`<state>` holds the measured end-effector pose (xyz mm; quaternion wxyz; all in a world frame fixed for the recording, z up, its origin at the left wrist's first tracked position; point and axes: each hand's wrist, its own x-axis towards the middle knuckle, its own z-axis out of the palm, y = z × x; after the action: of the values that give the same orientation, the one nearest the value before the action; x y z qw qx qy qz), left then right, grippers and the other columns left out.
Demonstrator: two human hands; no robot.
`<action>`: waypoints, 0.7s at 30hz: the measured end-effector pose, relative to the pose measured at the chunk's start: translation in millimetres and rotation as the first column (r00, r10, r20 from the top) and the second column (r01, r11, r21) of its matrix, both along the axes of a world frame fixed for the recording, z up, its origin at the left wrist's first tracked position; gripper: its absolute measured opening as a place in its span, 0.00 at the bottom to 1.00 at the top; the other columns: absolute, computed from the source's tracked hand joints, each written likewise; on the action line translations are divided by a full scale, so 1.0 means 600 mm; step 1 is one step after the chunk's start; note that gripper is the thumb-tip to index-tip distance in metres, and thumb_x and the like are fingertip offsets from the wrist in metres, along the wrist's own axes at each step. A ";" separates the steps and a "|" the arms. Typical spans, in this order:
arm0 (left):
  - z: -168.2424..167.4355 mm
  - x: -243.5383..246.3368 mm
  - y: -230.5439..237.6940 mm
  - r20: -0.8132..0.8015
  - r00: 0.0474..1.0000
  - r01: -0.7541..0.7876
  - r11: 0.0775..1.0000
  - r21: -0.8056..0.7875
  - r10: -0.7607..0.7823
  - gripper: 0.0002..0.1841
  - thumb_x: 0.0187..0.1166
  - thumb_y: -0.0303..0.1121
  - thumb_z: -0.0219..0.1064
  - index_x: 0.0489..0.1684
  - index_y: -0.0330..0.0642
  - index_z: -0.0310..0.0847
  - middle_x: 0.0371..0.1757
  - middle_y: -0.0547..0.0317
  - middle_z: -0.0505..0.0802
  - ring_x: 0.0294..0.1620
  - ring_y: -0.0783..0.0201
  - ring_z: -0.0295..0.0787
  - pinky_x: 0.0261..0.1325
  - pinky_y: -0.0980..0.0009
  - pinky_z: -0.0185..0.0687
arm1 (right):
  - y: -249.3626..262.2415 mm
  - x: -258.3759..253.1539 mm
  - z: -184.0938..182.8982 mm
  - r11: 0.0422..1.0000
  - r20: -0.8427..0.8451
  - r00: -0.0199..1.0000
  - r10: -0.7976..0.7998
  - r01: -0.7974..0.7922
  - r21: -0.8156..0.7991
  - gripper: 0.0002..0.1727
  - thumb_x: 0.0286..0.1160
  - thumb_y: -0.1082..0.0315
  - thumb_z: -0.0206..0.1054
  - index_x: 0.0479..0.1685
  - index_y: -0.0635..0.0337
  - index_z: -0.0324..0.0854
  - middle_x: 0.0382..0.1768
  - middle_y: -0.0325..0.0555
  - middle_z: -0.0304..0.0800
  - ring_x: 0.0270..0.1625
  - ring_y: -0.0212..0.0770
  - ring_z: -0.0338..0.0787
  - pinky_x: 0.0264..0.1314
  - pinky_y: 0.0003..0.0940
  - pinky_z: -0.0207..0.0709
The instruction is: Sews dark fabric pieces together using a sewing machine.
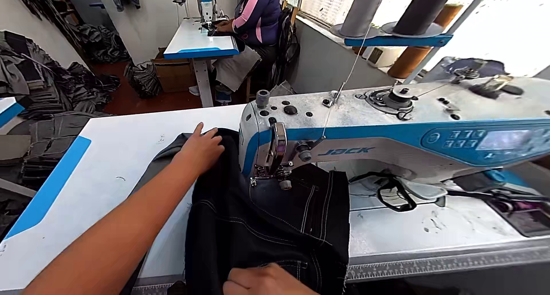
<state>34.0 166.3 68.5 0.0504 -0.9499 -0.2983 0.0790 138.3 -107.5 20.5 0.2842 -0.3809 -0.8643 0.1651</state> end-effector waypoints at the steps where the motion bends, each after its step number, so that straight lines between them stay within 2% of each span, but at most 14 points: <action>1: 0.017 0.004 -0.044 0.068 0.998 -0.014 0.999 0.042 0.011 0.13 0.80 0.21 0.61 0.55 0.34 0.89 0.65 0.39 0.90 0.79 0.36 0.76 0.81 0.31 0.59 | 0.008 0.015 0.003 0.994 -0.002 0.999 -0.046 0.046 0.095 0.10 0.84 0.67 0.63 0.37 0.60 0.86 0.34 0.49 0.90 0.34 0.44 0.93 0.32 0.37 0.86; 2: 0.024 -0.001 -0.097 0.145 0.989 -0.003 0.999 0.053 -0.004 0.10 0.78 0.21 0.62 0.48 0.30 0.89 0.55 0.36 0.92 0.66 0.34 0.85 0.69 0.34 0.73 | 0.014 0.039 -0.006 0.981 0.028 0.995 -0.093 0.087 0.176 0.12 0.88 0.61 0.62 0.39 0.57 0.85 0.38 0.47 0.91 0.41 0.43 0.93 0.41 0.36 0.87; 3: 0.017 -0.012 -0.158 0.199 0.980 0.011 1.000 0.016 -0.014 0.10 0.76 0.23 0.63 0.48 0.30 0.88 0.52 0.35 0.91 0.60 0.34 0.87 0.62 0.37 0.79 | 0.017 0.066 -0.029 0.963 0.085 0.986 -0.144 0.120 0.243 0.13 0.88 0.57 0.61 0.41 0.55 0.85 0.42 0.46 0.91 0.49 0.44 0.93 0.51 0.37 0.87; 4: -0.012 -0.028 -0.216 0.245 0.969 0.043 0.999 -0.033 -0.034 0.12 0.79 0.27 0.63 0.52 0.33 0.88 0.55 0.38 0.92 0.62 0.37 0.87 0.63 0.40 0.82 | 0.017 0.090 -0.060 0.948 0.143 0.971 -0.193 0.147 0.281 0.14 0.87 0.53 0.62 0.45 0.53 0.85 0.48 0.47 0.91 0.57 0.46 0.92 0.59 0.40 0.86; 6: -0.111 -0.064 -0.311 0.369 0.925 0.128 0.988 -0.082 -0.089 0.20 0.82 0.41 0.65 0.67 0.40 0.85 0.69 0.41 0.89 0.75 0.39 0.82 0.73 0.37 0.76 | -0.004 0.115 -0.111 0.945 0.196 0.950 -0.242 0.185 0.269 0.16 0.84 0.50 0.64 0.54 0.51 0.85 0.56 0.51 0.91 0.64 0.50 0.90 0.63 0.44 0.86; 7: -0.161 -0.083 -0.340 0.441 0.883 0.165 0.986 0.030 -0.161 0.23 0.79 0.47 0.66 0.66 0.44 0.86 0.68 0.44 0.90 0.72 0.41 0.86 0.69 0.38 0.79 | -0.025 0.116 -0.114 0.954 0.203 0.949 -0.241 0.193 0.228 0.15 0.84 0.52 0.64 0.53 0.52 0.85 0.56 0.52 0.91 0.64 0.51 0.91 0.64 0.45 0.85; 9: -0.199 -0.104 -0.364 0.493 0.830 0.182 0.962 0.204 -0.262 0.20 0.79 0.53 0.63 0.58 0.51 0.86 0.58 0.55 0.94 0.62 0.53 0.90 0.61 0.52 0.82 | -0.060 0.108 -0.097 0.974 0.217 0.953 -0.209 0.183 0.133 0.14 0.84 0.57 0.65 0.46 0.59 0.87 0.53 0.56 0.92 0.60 0.53 0.92 0.63 0.46 0.85; 10: -0.192 -0.104 -0.361 0.496 0.824 0.201 0.960 0.194 -0.272 0.20 0.80 0.54 0.62 0.55 0.51 0.86 0.54 0.57 0.94 0.58 0.55 0.91 0.58 0.57 0.84 | -0.069 0.107 -0.084 0.980 0.233 0.952 -0.196 0.183 0.079 0.15 0.84 0.57 0.65 0.42 0.61 0.87 0.53 0.58 0.92 0.61 0.55 0.92 0.63 0.45 0.85; 12: -0.157 -0.087 -0.333 0.552 0.809 0.236 0.972 0.011 -0.202 0.19 0.83 0.50 0.63 0.51 0.44 0.88 0.46 0.53 0.94 0.51 0.52 0.92 0.52 0.56 0.87 | -0.064 0.118 -0.049 0.979 0.181 0.963 -0.199 0.203 -0.006 0.17 0.84 0.57 0.66 0.38 0.65 0.88 0.49 0.60 0.93 0.56 0.56 0.94 0.56 0.46 0.88; 13: -0.140 -0.074 -0.312 0.576 0.805 0.225 0.971 -0.079 -0.140 0.19 0.86 0.47 0.61 0.54 0.40 0.88 0.49 0.49 0.94 0.54 0.49 0.92 0.56 0.54 0.88 | -0.050 0.124 -0.032 0.972 0.123 0.965 -0.233 0.233 0.017 0.18 0.85 0.56 0.66 0.39 0.64 0.88 0.45 0.58 0.94 0.50 0.53 0.95 0.49 0.44 0.89; 14: -0.134 -0.061 -0.291 0.582 0.805 0.191 0.979 -0.075 -0.113 0.20 0.87 0.47 0.60 0.59 0.41 0.87 0.55 0.48 0.94 0.60 0.48 0.91 0.62 0.52 0.86 | -0.028 0.129 -0.022 0.956 0.075 0.956 -0.285 0.278 0.093 0.17 0.86 0.55 0.65 0.41 0.61 0.88 0.43 0.55 0.94 0.48 0.49 0.95 0.46 0.41 0.89; 16: -0.144 -0.038 -0.268 0.514 0.855 0.102 0.994 -0.035 -0.070 0.26 0.86 0.54 0.56 0.73 0.49 0.81 0.72 0.49 0.88 0.77 0.45 0.81 0.74 0.40 0.75 | 0.029 0.140 -0.040 0.901 0.079 0.922 -0.379 0.348 0.259 0.19 0.88 0.51 0.59 0.50 0.56 0.87 0.53 0.48 0.94 0.60 0.45 0.92 0.60 0.38 0.87; 18: -0.163 -0.027 -0.279 0.430 0.903 0.037 0.993 -0.109 0.014 0.33 0.87 0.60 0.51 0.84 0.50 0.73 0.84 0.47 0.77 0.87 0.40 0.67 0.82 0.28 0.57 | 0.067 0.160 -0.092 0.897 0.138 0.905 -0.403 0.360 0.258 0.24 0.88 0.50 0.56 0.63 0.57 0.87 0.66 0.49 0.91 0.74 0.48 0.87 0.75 0.43 0.80; 21: -0.181 -0.032 -0.291 0.482 0.876 0.020 0.997 -0.076 0.019 0.34 0.88 0.58 0.51 0.83 0.42 0.72 0.82 0.49 0.80 0.85 0.41 0.71 0.81 0.28 0.59 | 0.071 0.192 -0.134 0.904 0.124 0.910 -0.395 0.362 0.227 0.23 0.90 0.54 0.54 0.69 0.56 0.85 0.71 0.47 0.88 0.78 0.46 0.84 0.81 0.38 0.75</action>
<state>14.6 -8.5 -40.1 -0.0628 -0.9409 -0.2977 -0.1485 253.5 -64.8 -59.9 0.2740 -0.5239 -0.8064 -0.0129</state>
